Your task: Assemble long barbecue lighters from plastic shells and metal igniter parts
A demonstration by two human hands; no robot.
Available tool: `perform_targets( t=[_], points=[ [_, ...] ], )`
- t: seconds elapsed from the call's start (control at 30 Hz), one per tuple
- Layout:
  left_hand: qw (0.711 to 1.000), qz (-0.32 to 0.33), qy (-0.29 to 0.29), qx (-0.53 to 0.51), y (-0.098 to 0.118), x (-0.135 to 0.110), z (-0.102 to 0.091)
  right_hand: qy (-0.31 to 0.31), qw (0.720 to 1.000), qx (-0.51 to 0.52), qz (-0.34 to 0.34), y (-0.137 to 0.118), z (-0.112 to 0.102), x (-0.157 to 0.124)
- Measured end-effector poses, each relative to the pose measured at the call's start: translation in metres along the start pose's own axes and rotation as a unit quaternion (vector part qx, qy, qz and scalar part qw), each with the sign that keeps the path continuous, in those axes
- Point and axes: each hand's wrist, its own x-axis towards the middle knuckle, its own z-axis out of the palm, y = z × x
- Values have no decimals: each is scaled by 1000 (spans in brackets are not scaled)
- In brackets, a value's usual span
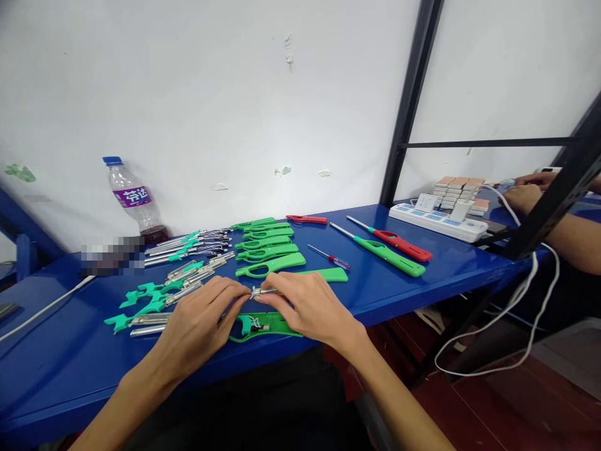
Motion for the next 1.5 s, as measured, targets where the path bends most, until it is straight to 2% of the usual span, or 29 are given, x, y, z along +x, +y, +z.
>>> perform_targets(
  t=[0.7,0.93,1.2,1.5],
  points=[
    [999,25,-11,30,1,1,-2,-15,1000,0,-5,1,-1,-1],
    [1000,-7,4,23,3,0,1,-4,999,-8,36,-3,-1,0],
    [998,-58,9,-16,1,-1,1,1,999,-4,36,-3,-1,0],
    [1000,-12,10,0,-1,-3,2,-4,1000,6,17,1,0,0]
  ],
)
